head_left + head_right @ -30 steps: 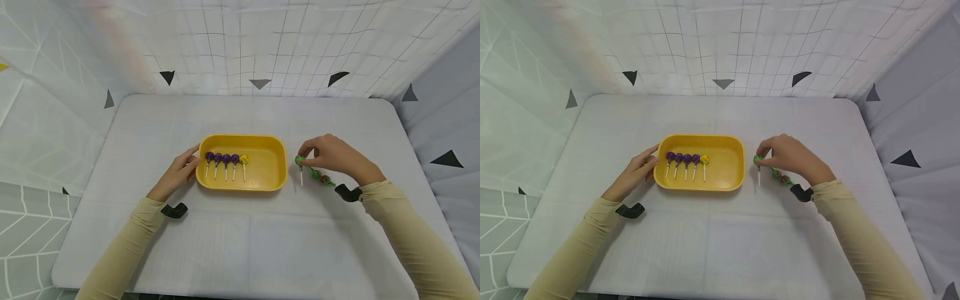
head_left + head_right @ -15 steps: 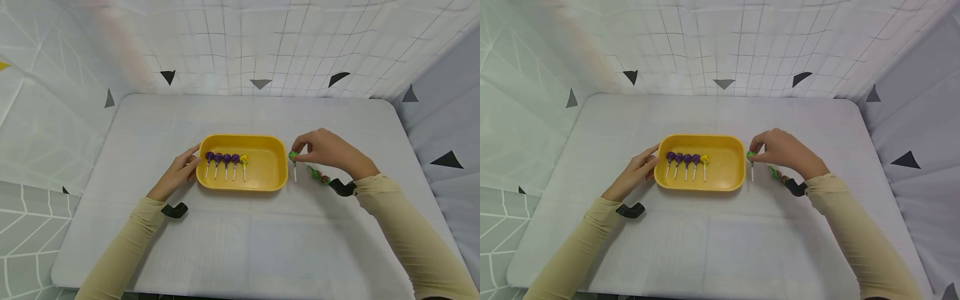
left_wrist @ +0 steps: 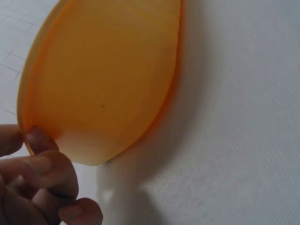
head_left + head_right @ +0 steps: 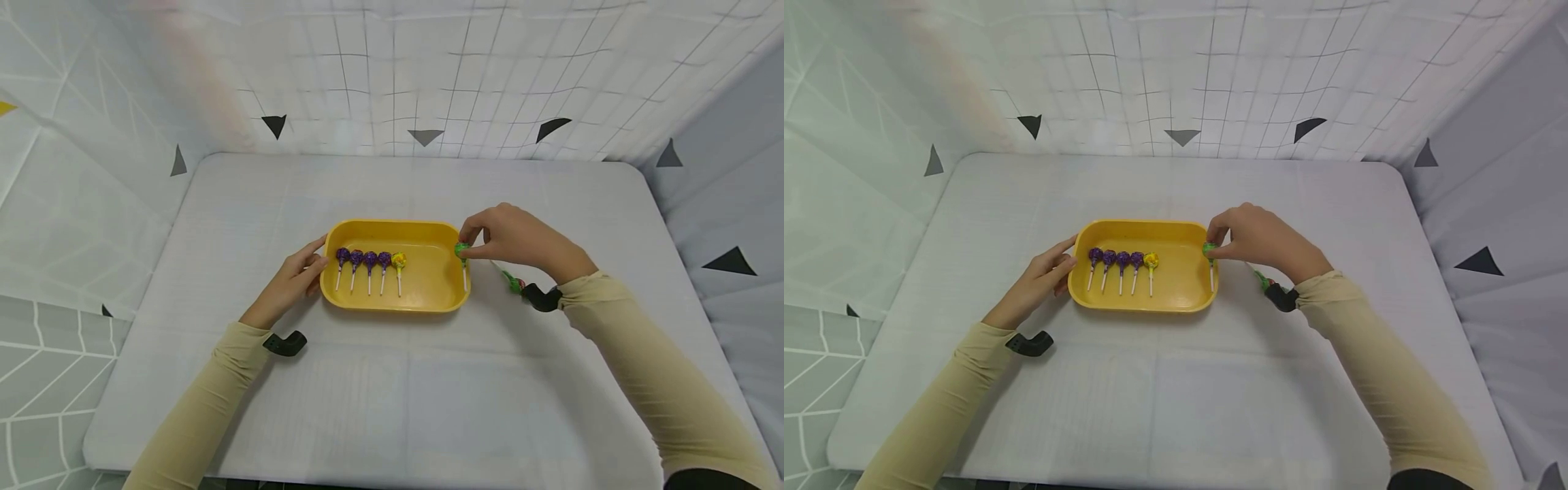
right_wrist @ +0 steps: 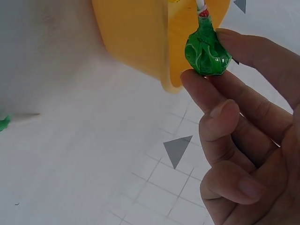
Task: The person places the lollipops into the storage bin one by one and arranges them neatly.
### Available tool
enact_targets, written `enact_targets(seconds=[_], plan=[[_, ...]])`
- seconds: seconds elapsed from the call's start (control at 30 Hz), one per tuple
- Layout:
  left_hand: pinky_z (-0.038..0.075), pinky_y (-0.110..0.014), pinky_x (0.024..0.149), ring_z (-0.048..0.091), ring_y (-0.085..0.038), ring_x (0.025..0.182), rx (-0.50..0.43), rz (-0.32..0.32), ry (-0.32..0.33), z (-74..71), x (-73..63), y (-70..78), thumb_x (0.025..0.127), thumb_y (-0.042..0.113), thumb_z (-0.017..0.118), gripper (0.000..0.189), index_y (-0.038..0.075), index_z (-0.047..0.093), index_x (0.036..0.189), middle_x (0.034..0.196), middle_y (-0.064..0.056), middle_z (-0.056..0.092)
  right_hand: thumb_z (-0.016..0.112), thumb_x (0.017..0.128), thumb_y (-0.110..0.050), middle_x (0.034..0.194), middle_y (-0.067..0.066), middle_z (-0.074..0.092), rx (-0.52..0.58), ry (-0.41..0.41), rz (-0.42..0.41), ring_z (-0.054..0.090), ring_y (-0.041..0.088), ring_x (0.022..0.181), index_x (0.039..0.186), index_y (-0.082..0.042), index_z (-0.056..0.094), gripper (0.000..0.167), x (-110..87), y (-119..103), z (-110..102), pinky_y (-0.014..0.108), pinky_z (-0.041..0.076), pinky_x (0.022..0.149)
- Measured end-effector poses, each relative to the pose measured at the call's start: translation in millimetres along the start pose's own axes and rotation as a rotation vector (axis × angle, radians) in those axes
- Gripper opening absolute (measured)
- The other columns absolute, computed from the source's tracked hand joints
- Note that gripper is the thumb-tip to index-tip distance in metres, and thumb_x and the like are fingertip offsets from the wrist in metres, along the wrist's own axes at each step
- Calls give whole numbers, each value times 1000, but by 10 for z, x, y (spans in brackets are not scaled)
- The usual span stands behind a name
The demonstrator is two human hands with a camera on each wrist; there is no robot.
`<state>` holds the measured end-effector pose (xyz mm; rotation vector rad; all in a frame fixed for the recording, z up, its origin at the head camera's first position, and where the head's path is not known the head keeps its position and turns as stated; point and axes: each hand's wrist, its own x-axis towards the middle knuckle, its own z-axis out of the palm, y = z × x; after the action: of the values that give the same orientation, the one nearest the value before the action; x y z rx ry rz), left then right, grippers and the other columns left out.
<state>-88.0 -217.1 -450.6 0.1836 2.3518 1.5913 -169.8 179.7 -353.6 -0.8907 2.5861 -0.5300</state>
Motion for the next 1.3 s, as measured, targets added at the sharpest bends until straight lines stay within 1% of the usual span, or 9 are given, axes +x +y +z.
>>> enact_targets(seconds=[0.13, 0.3, 0.47, 0.67, 0.87, 1.17, 1.3], plan=[[42, -28, 58, 47, -15, 65, -3, 1, 0, 1, 3, -9, 112, 35, 45, 55, 21, 32, 163, 89, -10, 53, 82, 90, -28, 96, -4, 78, 4, -14, 2, 64, 15, 80, 100, -18, 80, 14, 87, -31, 20, 29, 54, 69], [42, -28, 57, 46, -15, 65, -8, 1, 0, 2, 1, -15, 112, 36, 46, 55, 21, 32, 163, 88, -8, 53, 83, 89, -30, 96, -5, 78, 12, -36, 13, 65, 17, 83, 99, -19, 80, 15, 201, -65, 55, 31, 55, 70], [42, -27, 57, 46, -14, 64, -11, 3, 0, 1, -5, -14, 111, 37, 46, 56, 21, 32, 164, 87, -8, 52, 83, 89, -35, 96, -5, 77, -3, -60, 16, 67, 16, 87, 100, -19, 80, 20, 317, -115, 104, 33, 56, 77], [42, -27, 57, 47, -14, 64, -12, 4, 1, 0, 0, -29, 111, 37, 46, 56, 20, 32, 163, 87, -8, 52, 83, 89, -36, 95, -4, 76, -28, -81, 27, 67, 17, 90, 100, -18, 79, 22, 433, -176, 166, 36, 58, 83], [42, -28, 57, 46, -15, 64, -16, -2, -1, -3, 2, -35, 112, 36, 46, 56, 21, 32, 163, 86, -9, 51, 82, 90, -35, 96, -2, 77, -49, -100, 15, 69, 18, 91, 99, -16, 79, 22, 526, -225, 216, 39, 58, 84], [42, -29, 57, 46, -15, 64, -8, 2, 0, -8, -10, -7, 112, 36, 46, 57, 20, 31, 164, 85, -8, 51, 82, 90, -36, 96, -1, 77, -54, -137, 45, 68, 20, 93, 100, -15, 79, 23, 656, -286, 293, 40, 58, 87], [42, -29, 57, 46, -15, 64, -6, 2, 0, -8, -2, -16, 112, 36, 46, 56, 20, 31, 164, 85, -9, 52, 83, 89, -36, 94, -1, 76, -73, -143, 48, 68, 19, 90, 98, -15, 79, 24, 715, -302, 337, 39, 58, 85]])
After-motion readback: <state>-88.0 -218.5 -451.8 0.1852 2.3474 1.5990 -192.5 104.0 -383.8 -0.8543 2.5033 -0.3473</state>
